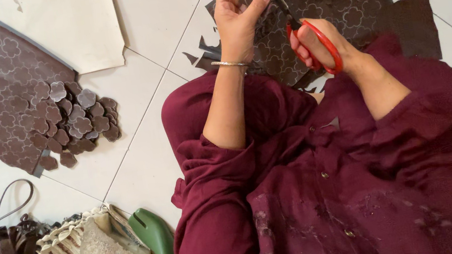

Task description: The person sits on the floor and uses red-handled scissors to cut flower-shaped pieces from a brown patterned sheet. Each cut piece is placed into a growing pile on the floor.

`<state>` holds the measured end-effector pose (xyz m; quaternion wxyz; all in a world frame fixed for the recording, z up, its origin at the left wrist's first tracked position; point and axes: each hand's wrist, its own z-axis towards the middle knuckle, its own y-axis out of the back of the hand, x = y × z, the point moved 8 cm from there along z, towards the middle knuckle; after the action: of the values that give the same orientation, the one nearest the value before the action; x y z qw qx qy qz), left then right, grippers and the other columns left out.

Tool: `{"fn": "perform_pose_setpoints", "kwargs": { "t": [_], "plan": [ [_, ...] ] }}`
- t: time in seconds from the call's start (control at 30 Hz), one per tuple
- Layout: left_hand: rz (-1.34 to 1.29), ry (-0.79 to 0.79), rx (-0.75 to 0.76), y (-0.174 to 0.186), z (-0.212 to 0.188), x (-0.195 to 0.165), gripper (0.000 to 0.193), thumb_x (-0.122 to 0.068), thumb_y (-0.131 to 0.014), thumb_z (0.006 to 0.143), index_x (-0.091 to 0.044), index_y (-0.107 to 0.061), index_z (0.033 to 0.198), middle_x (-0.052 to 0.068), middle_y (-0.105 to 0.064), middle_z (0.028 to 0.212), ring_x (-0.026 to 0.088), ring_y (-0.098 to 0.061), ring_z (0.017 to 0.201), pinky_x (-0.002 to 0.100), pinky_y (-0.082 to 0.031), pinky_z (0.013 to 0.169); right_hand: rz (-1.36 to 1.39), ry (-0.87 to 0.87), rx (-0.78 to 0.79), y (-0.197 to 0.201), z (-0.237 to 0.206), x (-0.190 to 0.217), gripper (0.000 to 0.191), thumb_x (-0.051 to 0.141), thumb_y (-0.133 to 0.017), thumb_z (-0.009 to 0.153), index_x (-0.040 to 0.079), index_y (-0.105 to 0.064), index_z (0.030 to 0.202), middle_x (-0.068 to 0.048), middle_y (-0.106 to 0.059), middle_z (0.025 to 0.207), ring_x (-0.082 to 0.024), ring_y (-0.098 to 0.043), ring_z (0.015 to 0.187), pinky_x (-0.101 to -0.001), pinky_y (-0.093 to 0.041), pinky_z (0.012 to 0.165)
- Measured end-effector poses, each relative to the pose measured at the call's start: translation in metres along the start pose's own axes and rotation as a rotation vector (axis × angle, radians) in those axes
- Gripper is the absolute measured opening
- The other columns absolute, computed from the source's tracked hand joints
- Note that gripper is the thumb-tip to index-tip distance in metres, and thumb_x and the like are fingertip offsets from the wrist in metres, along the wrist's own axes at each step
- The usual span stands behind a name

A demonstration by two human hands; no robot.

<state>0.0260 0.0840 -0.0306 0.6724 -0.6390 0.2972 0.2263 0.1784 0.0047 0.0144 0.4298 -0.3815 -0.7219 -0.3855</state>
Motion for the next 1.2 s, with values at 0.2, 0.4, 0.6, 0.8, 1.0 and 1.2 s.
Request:
{"fn": "perform_pose_setpoints", "kwargs": {
  "t": [0.2, 0.4, 0.6, 0.8, 1.0, 1.2],
  "plan": [
    [0.008, 0.005, -0.008, 0.002, 0.002, 0.001, 0.077, 0.008, -0.077, 0.091, -0.004, -0.038, 0.157, 0.014, -0.068, 0.120, 0.017, -0.068, 0.105, 0.031, -0.059, 0.094, -0.028, -0.027, -0.034, 0.003, 0.001, -0.002, 0.086, 0.092, -0.041, 0.083, 0.007, -0.055, 0.089, 0.002, -0.050, 0.068, -0.008, -0.053, 0.057, -0.0245, -0.043, 0.046],
    [0.035, 0.005, -0.023, 0.004, 0.002, 0.000, 0.078, 0.007, -0.078, 0.090, -0.004, -0.038, 0.156, 0.013, -0.068, 0.120, 0.016, -0.068, 0.106, 0.030, -0.059, 0.094, -0.021, 0.061, -0.012, 0.005, 0.001, 0.003, 0.080, 0.086, -0.042, 0.091, 0.007, -0.057, 0.090, 0.002, -0.051, 0.069, -0.008, -0.053, 0.058, -0.0235, -0.042, 0.048],
    [0.015, 0.002, -0.015, 0.004, 0.003, 0.000, 0.078, 0.007, -0.079, 0.091, -0.004, -0.039, 0.157, 0.013, -0.067, 0.120, 0.016, -0.068, 0.105, 0.030, -0.059, 0.093, 0.021, 0.023, -0.018, 0.007, 0.001, -0.003, 0.077, 0.083, -0.045, 0.092, 0.006, -0.056, 0.089, 0.002, -0.051, 0.068, -0.008, -0.053, 0.056, -0.0230, -0.041, 0.045],
    [0.003, 0.023, -0.029, 0.006, 0.003, 0.001, 0.078, 0.006, -0.078, 0.090, -0.004, -0.037, 0.157, 0.014, -0.067, 0.121, 0.017, -0.068, 0.103, 0.031, -0.060, 0.090, 0.011, 0.009, -0.031, 0.010, 0.001, -0.004, 0.079, 0.084, -0.045, 0.090, 0.007, -0.058, 0.087, 0.002, -0.052, 0.067, -0.007, -0.053, 0.055, -0.0226, -0.042, 0.045],
    [-0.016, 0.039, -0.023, 0.008, 0.004, -0.002, 0.079, 0.008, -0.077, 0.089, -0.003, -0.037, 0.156, 0.015, -0.069, 0.118, 0.018, -0.069, 0.102, 0.032, -0.060, 0.090, -0.008, -0.051, -0.010, 0.017, 0.001, -0.009, 0.081, 0.086, -0.045, 0.088, 0.006, -0.058, 0.086, 0.002, -0.051, 0.065, -0.007, -0.052, 0.054, -0.0238, -0.040, 0.043],
    [-0.007, 0.008, 0.013, 0.008, 0.003, -0.006, 0.077, 0.010, -0.077, 0.090, -0.003, -0.039, 0.156, 0.014, -0.069, 0.118, 0.018, -0.068, 0.104, 0.032, -0.059, 0.093, 0.000, 0.011, 0.066, 0.016, 0.001, -0.001, 0.083, 0.088, -0.043, 0.087, 0.006, -0.059, 0.086, 0.003, -0.050, 0.064, -0.007, -0.051, 0.055, -0.0229, -0.040, 0.047]
  ]
}}
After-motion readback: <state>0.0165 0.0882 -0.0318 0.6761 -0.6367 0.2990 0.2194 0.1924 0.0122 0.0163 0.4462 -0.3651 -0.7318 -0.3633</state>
